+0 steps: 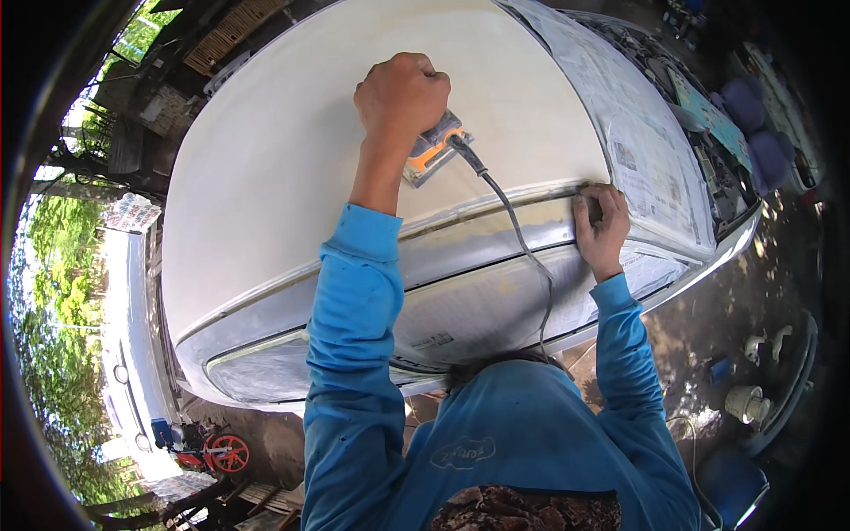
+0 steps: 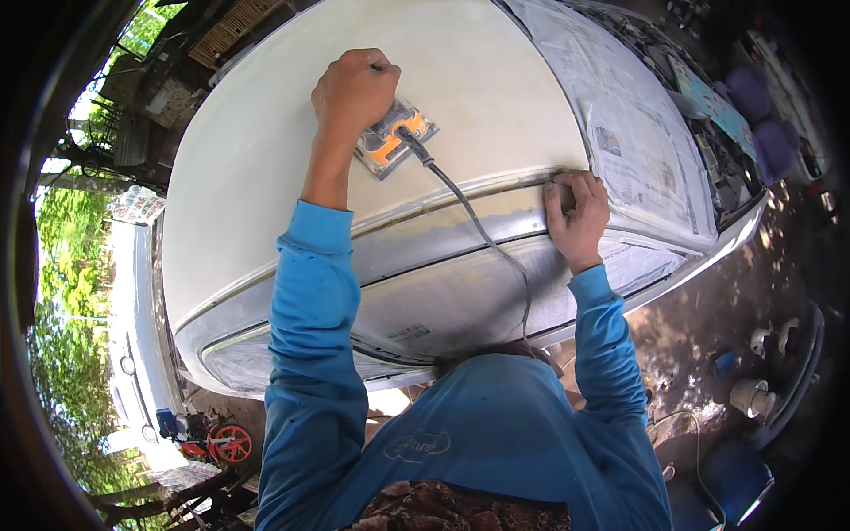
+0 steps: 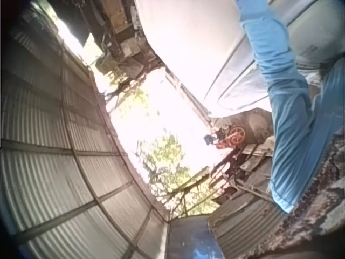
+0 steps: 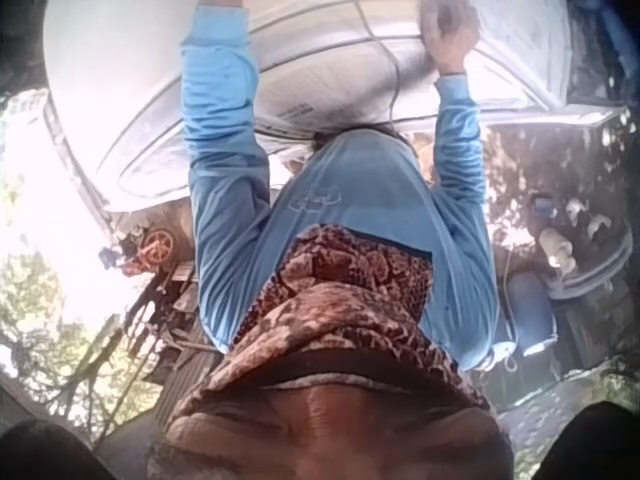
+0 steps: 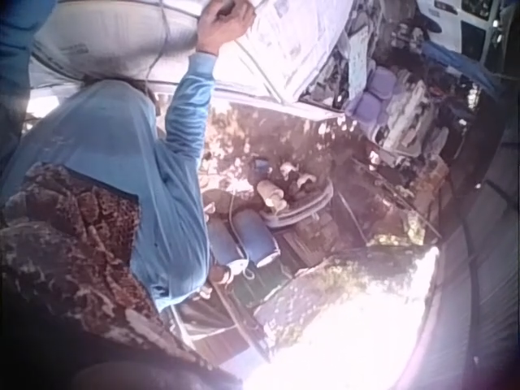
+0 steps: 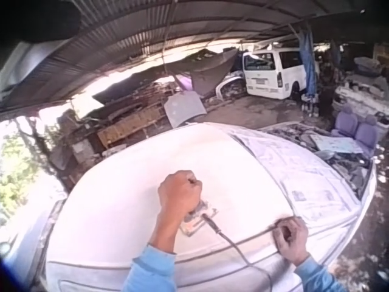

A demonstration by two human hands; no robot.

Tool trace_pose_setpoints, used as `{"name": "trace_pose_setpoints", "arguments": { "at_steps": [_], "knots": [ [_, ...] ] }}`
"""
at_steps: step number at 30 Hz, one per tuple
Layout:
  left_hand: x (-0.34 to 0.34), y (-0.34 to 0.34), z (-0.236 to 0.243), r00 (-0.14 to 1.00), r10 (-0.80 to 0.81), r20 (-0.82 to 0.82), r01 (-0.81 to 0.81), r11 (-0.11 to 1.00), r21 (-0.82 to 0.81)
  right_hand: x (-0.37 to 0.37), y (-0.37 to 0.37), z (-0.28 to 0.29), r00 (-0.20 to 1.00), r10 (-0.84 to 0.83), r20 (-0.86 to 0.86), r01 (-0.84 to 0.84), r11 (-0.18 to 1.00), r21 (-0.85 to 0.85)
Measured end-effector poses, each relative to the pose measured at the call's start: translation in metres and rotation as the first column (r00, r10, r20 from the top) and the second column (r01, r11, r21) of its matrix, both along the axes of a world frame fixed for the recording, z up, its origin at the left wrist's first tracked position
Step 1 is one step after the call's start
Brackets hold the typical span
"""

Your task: Sanding the roof of a car using an electric orbital sander.

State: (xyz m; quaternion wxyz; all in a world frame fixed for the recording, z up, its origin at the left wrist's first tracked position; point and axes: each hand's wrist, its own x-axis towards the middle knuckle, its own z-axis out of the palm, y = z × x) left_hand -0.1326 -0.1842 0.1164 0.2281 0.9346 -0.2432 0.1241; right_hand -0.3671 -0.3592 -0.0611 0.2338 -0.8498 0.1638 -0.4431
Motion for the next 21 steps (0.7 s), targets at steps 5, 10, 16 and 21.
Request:
{"name": "trace_pose_setpoints", "arguments": {
  "at_steps": [5, 10, 16, 21],
  "knots": [
    [0.000, 0.001, 0.000, 1.000, 0.003, 0.003, -0.003, 1.000, -0.012, 0.000, 0.001, 0.000, 1.000, 0.006, 0.010, -0.006, 1.000, 0.011],
    [0.003, 0.000, -0.001, 1.000, -0.004, 0.014, 0.004, 1.000, 0.002, 0.001, 0.002, 0.000, 1.000, -0.020, 0.002, 0.020, 1.000, 0.005],
    [0.016, 0.001, 0.001, 0.999, 0.031, 0.021, -0.031, 1.000, -0.004, 0.001, 0.002, 0.000, 1.000, -0.023, 0.016, 0.023, 1.000, 0.011],
    [0.018, 0.000, 0.004, 0.998, 0.054, 0.033, -0.054, 0.998, -0.008, 0.000, 0.002, -0.001, 1.000, -0.015, 0.007, 0.015, 1.000, -0.004]
  ]
}}
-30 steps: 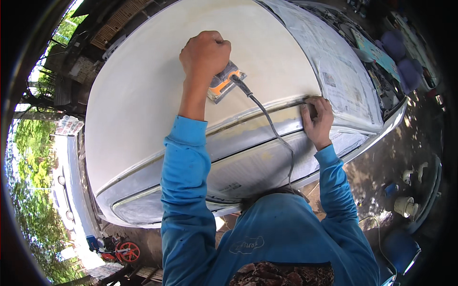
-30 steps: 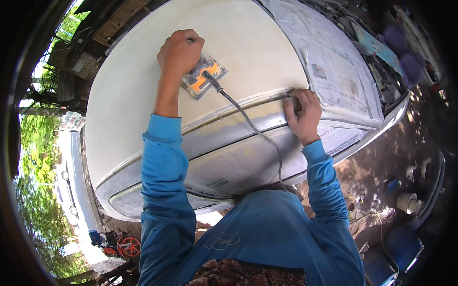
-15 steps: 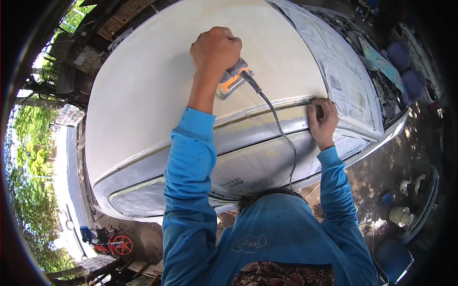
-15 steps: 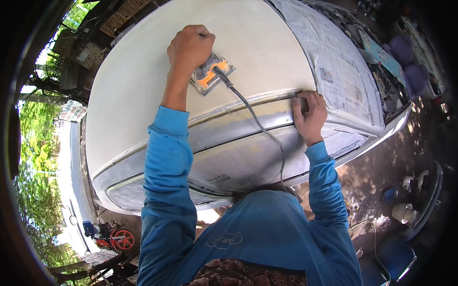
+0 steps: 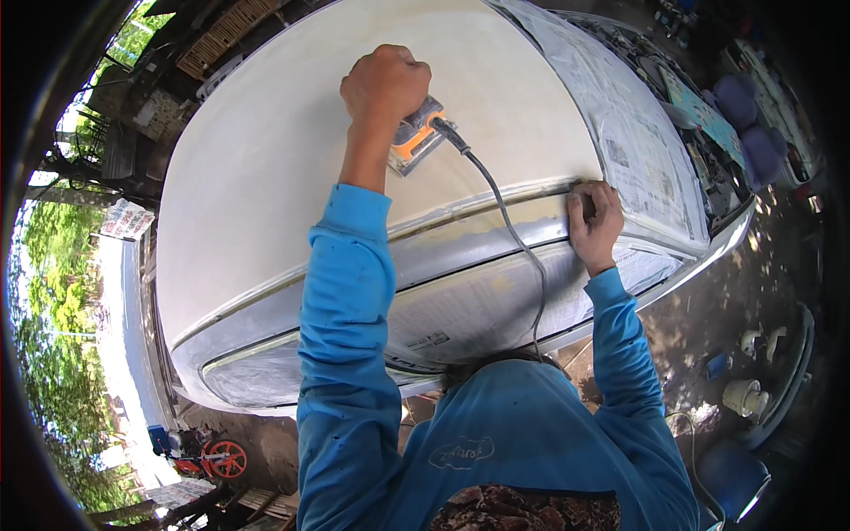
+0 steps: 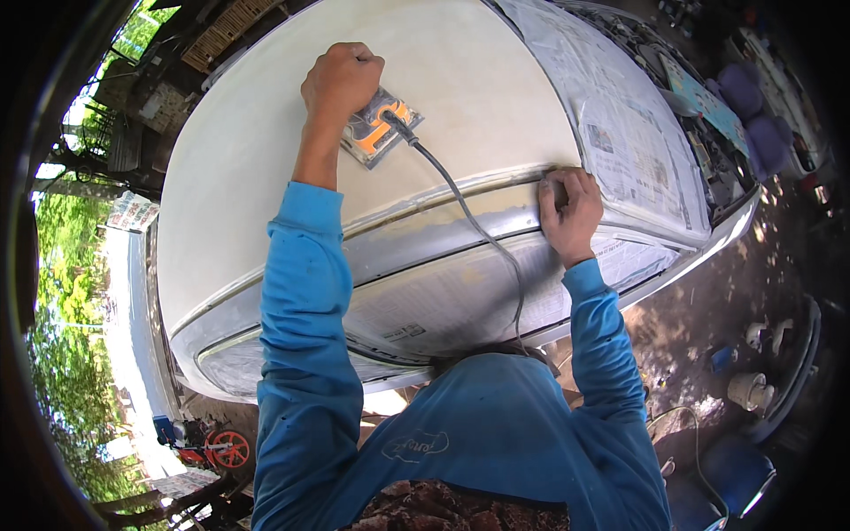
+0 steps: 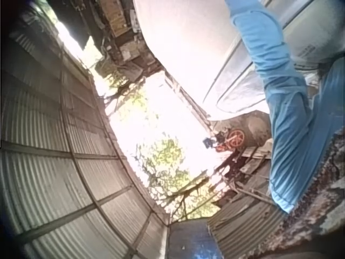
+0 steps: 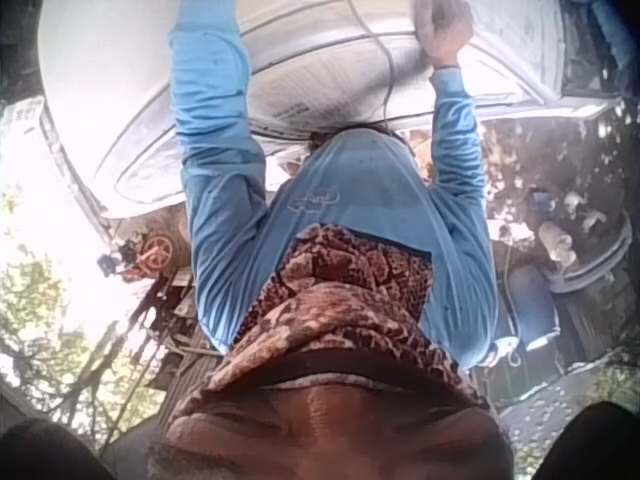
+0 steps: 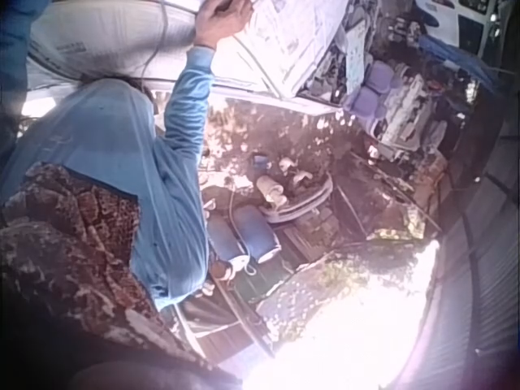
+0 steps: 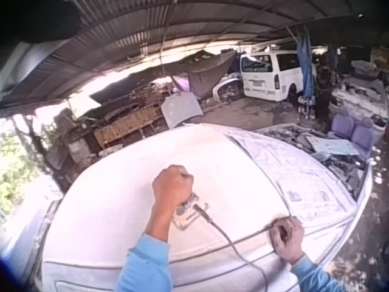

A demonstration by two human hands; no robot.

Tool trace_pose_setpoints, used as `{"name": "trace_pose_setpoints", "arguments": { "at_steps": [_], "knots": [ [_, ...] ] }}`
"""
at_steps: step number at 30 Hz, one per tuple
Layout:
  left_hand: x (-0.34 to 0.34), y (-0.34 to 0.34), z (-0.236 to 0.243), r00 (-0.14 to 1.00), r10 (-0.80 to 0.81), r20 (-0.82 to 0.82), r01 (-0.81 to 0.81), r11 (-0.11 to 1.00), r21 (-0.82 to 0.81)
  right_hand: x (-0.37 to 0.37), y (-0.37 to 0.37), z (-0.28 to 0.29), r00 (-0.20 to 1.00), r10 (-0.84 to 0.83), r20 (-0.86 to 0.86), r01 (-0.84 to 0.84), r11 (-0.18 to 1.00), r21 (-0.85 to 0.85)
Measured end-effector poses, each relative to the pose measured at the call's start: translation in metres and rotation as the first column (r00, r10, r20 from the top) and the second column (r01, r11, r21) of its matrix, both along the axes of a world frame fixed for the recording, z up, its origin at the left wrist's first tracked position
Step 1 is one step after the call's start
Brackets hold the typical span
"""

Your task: Sanding the roof of a car using an electric orbital sander.

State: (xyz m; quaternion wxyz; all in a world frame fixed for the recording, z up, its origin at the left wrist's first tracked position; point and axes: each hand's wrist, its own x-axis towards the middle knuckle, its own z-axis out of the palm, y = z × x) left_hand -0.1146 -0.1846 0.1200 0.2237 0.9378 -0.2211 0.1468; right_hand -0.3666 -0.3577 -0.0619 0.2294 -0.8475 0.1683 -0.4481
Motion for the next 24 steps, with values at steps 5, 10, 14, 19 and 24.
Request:
{"name": "trace_pose_setpoints", "arguments": {
  "at_steps": [5, 10, 14, 19, 24],
  "knots": [
    [-0.028, 0.000, -0.008, 0.992, -0.123, -0.007, 0.123, 0.992, -0.020, -0.002, -0.001, -0.002, 1.000, 0.000, -0.020, 0.000, 1.000, -0.002],
    [-0.048, -0.002, -0.014, 0.988, -0.141, 0.060, 0.139, 0.989, 0.044, 0.000, 0.001, -0.001, 1.000, 0.028, 0.003, -0.028, 1.000, 0.001],
    [-0.032, 0.022, -0.009, 0.998, -0.065, 0.009, 0.065, 0.997, 0.039, 0.001, 0.002, 0.000, 0.998, 0.062, -0.010, -0.062, 0.998, 0.023],
    [-0.002, 0.083, -0.007, 0.996, 0.076, -0.043, -0.076, 0.997, 0.006, -0.001, 0.001, -0.002, 0.999, 0.053, -0.007, -0.053, 0.999, 0.004],
    [0.017, 0.153, -0.003, 0.962, 0.268, -0.042, -0.268, 0.963, 0.009, 0.000, 0.002, -0.001, 0.999, 0.035, 0.015, -0.035, 0.999, 0.021]
  ]
}}
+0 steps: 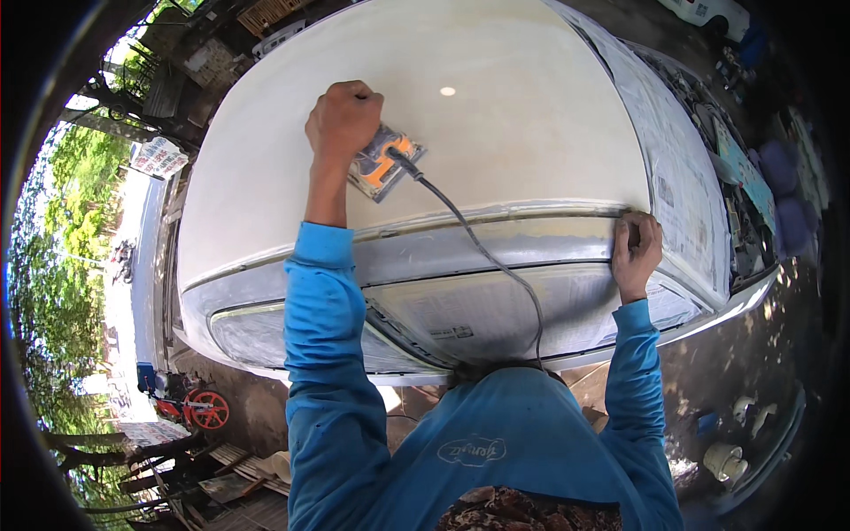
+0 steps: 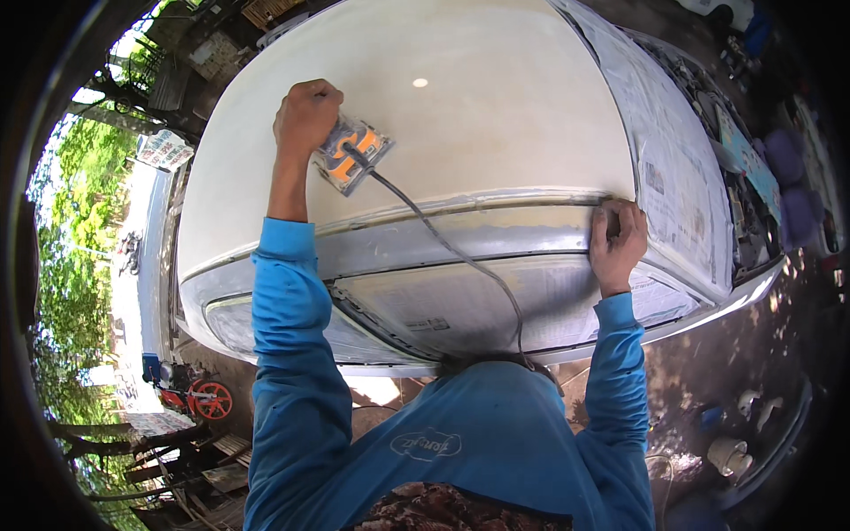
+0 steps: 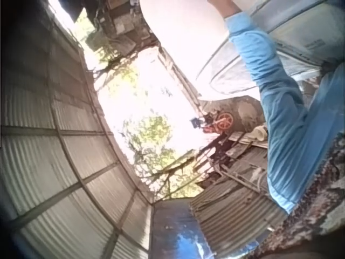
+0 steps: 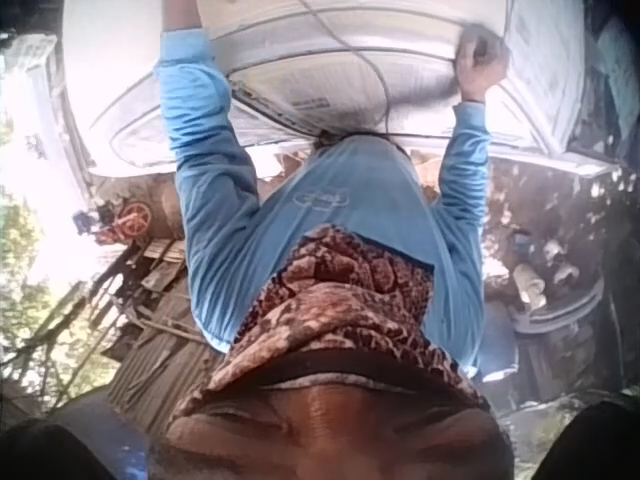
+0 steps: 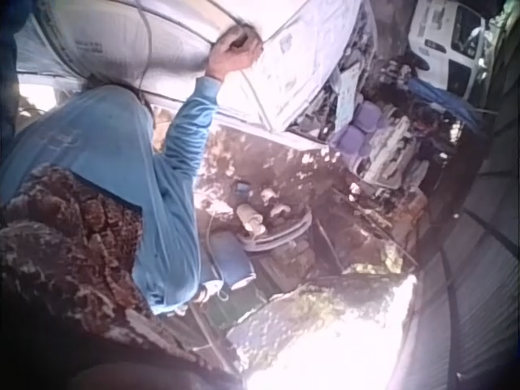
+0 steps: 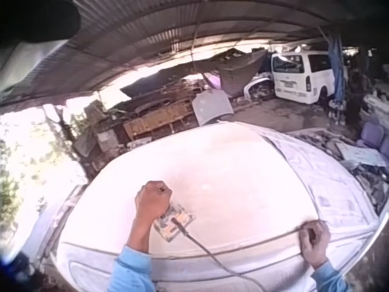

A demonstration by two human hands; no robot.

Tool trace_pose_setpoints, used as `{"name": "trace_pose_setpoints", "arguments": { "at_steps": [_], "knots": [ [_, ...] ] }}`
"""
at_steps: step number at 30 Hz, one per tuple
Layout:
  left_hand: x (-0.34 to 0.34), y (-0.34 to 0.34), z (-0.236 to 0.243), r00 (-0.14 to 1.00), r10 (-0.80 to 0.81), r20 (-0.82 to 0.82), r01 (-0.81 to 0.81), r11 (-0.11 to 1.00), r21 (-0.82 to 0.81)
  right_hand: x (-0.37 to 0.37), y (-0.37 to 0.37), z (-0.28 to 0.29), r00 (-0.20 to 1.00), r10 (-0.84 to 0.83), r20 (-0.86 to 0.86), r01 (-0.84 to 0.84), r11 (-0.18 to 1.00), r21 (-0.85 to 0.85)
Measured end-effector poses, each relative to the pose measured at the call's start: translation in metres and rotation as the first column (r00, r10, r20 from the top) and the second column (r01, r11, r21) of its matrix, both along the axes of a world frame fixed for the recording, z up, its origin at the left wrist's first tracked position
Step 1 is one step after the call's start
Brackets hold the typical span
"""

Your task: Sanding the roof of a car using an electric orbital sander.

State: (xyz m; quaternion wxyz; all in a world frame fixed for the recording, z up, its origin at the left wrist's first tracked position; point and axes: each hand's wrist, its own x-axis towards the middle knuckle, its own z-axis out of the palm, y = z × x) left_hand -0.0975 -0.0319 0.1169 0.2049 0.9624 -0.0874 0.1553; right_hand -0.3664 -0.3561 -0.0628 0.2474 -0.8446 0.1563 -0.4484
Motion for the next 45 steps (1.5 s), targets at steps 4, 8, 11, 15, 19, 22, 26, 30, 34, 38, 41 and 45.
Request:
{"name": "trace_pose_setpoints", "arguments": {
  "at_steps": [4, 8, 11, 15, 19, 22, 26, 30, 34, 38, 41, 45],
  "knots": [
    [0.001, 0.041, 0.007, 0.996, 0.066, -0.056, -0.066, 0.998, -0.002, 0.000, 0.002, 0.002, 0.999, -0.008, -0.039, 0.007, 1.000, -0.011],
    [-0.009, 0.046, 0.005, 0.991, 0.113, -0.077, -0.114, 0.994, 0.002, 0.001, 0.002, 0.002, 0.999, -0.025, -0.027, 0.024, 0.999, -0.049],
    [-0.019, 0.033, 0.003, 0.994, 0.091, -0.064, -0.091, 0.996, -0.007, 0.002, 0.002, 0.002, 0.999, -0.034, -0.023, 0.032, 0.997, -0.067],
    [-0.030, 0.001, 0.003, 0.999, 0.012, -0.048, -0.013, 1.000, -0.016, 0.002, 0.001, 0.001, 0.999, -0.033, -0.024, 0.032, 0.999, -0.023],
    [-0.040, -0.039, 0.001, 0.996, -0.089, -0.017, 0.088, 0.996, -0.027, 0.000, 0.000, 0.000, 0.999, -0.030, -0.034, 0.029, 0.999, -0.031],
    [-0.047, -0.067, -0.001, 0.985, -0.168, -0.038, 0.167, 0.985, -0.036, 0.001, -0.001, -0.002, 1.000, -0.028, -0.014, 0.027, 0.999, -0.034],
    [-0.058, -0.104, -0.004, 0.961, -0.275, -0.014, 0.274, 0.961, -0.046, 0.000, -0.001, -0.002, 0.999, -0.038, -0.024, 0.037, 0.999, -0.029],
    [-0.073, -0.142, -0.009, 0.920, -0.384, 0.080, 0.388, 0.920, -0.048, 0.000, -0.002, -0.002, 0.999, -0.039, -0.029, 0.038, 0.999, -0.031],
    [-0.081, -0.160, -0.009, 0.902, -0.431, 0.003, 0.431, 0.902, 0.037, 0.000, -0.003, -0.003, 1.000, -0.025, -0.012, 0.024, 0.998, -0.053],
    [-0.084, -0.144, -0.010, 0.904, -0.427, 0.021, 0.426, 0.904, 0.023, -0.002, -0.003, -0.002, 0.999, -0.033, -0.020, 0.032, 0.998, -0.062],
    [-0.078, -0.110, -0.009, 0.927, -0.372, 0.040, 0.374, 0.927, -0.025, -0.002, -0.002, -0.002, 0.999, -0.020, -0.025, 0.019, 0.999, -0.041],
    [-0.065, -0.056, -0.004, 0.963, -0.270, -0.007, 0.269, 0.962, -0.053, -0.002, -0.001, -0.001, 1.000, -0.010, -0.020, 0.010, 0.999, -0.030]
  ]
}}
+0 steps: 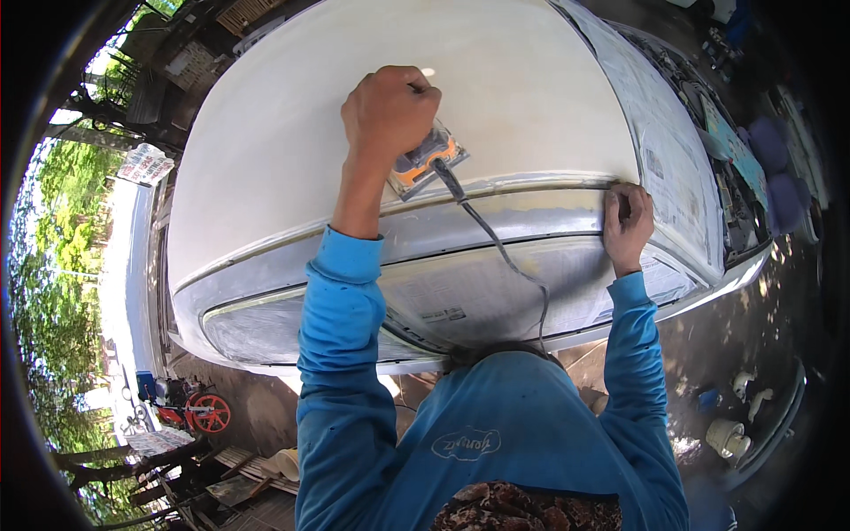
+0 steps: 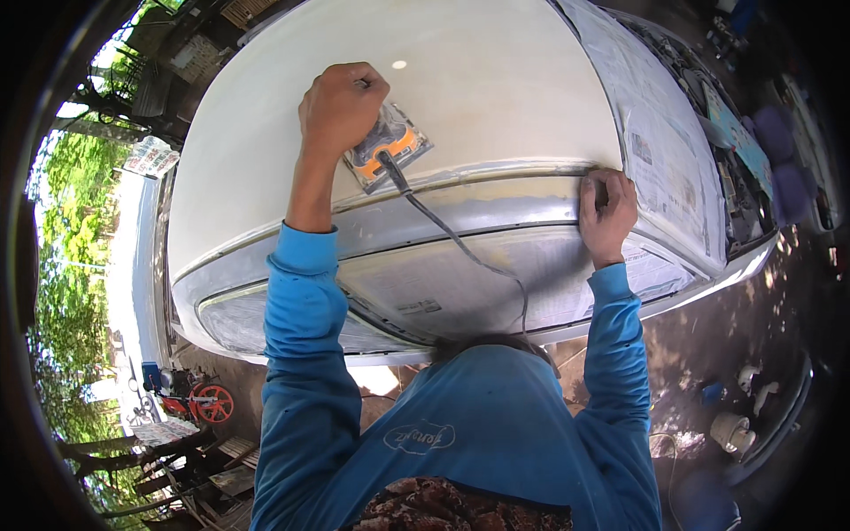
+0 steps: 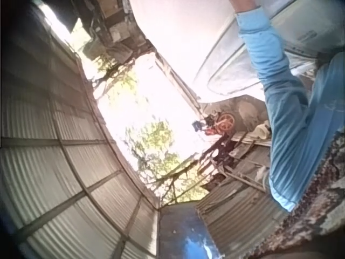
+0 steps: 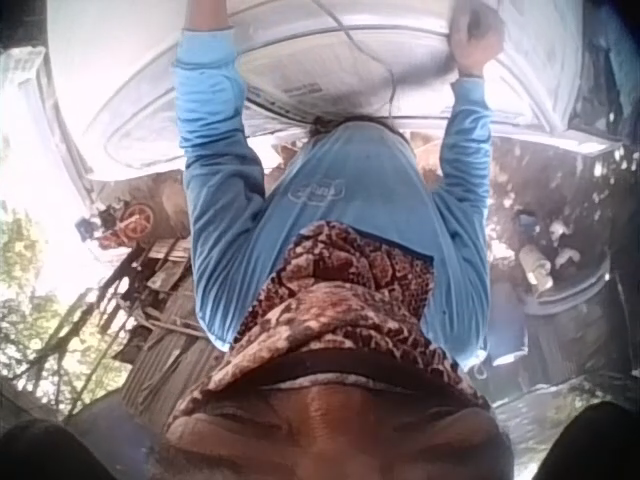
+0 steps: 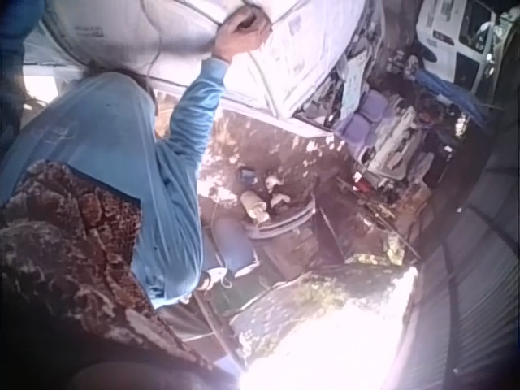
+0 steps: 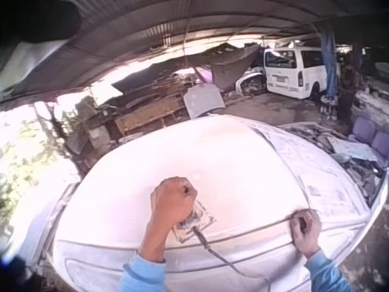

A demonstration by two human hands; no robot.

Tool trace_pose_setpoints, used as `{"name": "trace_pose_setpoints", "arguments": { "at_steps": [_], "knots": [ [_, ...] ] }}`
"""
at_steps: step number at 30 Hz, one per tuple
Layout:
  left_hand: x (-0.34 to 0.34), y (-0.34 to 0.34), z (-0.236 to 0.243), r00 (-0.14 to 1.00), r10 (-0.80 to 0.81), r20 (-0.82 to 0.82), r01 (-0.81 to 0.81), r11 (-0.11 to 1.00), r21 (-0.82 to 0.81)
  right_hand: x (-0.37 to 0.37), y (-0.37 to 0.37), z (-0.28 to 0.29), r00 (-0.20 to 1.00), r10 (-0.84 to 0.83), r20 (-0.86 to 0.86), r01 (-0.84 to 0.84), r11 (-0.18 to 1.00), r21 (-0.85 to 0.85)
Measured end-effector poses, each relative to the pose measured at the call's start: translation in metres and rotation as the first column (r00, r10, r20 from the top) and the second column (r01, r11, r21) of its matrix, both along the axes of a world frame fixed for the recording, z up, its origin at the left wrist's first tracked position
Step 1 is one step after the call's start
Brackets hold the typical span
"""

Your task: Sanding the roof of a car using an electric orbital sander.

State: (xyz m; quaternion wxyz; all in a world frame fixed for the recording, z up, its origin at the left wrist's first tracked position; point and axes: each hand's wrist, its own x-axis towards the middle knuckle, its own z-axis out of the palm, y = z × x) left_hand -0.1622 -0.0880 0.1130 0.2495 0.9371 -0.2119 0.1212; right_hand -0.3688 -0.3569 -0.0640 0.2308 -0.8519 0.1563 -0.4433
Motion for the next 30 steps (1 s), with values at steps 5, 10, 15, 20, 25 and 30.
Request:
{"name": "trace_pose_setpoints", "arguments": {
  "at_steps": [5, 10, 15, 20, 25, 30],
  "knots": [
    [0.016, 0.069, 0.004, 0.983, 0.177, -0.053, -0.178, 0.984, -0.023, 0.001, 0.000, -0.001, 1.000, 0.018, 0.004, -0.018, 1.000, -0.011],
    [0.026, 0.125, 0.005, 0.951, 0.296, -0.088, -0.300, 0.954, -0.031, 0.002, 0.001, 0.000, 1.000, -0.007, 0.013, 0.007, 0.999, -0.037],
    [0.027, 0.131, 0.005, 0.940, 0.331, -0.085, -0.335, 0.942, -0.027, 0.004, 0.002, 0.001, 1.000, -0.005, 0.008, 0.005, 0.999, -0.049],
    [0.020, 0.087, 0.004, 0.963, 0.264, -0.049, -0.265, 0.964, -0.033, 0.004, 0.001, 0.000, 1.000, -0.012, 0.012, 0.013, 0.999, -0.044],
    [0.018, 0.042, 0.002, 0.991, 0.123, -0.049, -0.125, 0.991, -0.044, 0.001, -0.001, 0.000, 1.000, 0.001, 0.011, -0.001, 1.000, -0.017],
    [0.046, 0.024, 0.006, 0.992, 0.117, -0.043, -0.116, 0.993, 0.023, 0.000, -0.002, 0.001, 1.000, -0.002, 0.000, 0.002, 1.000, -0.009]
  ]
}}
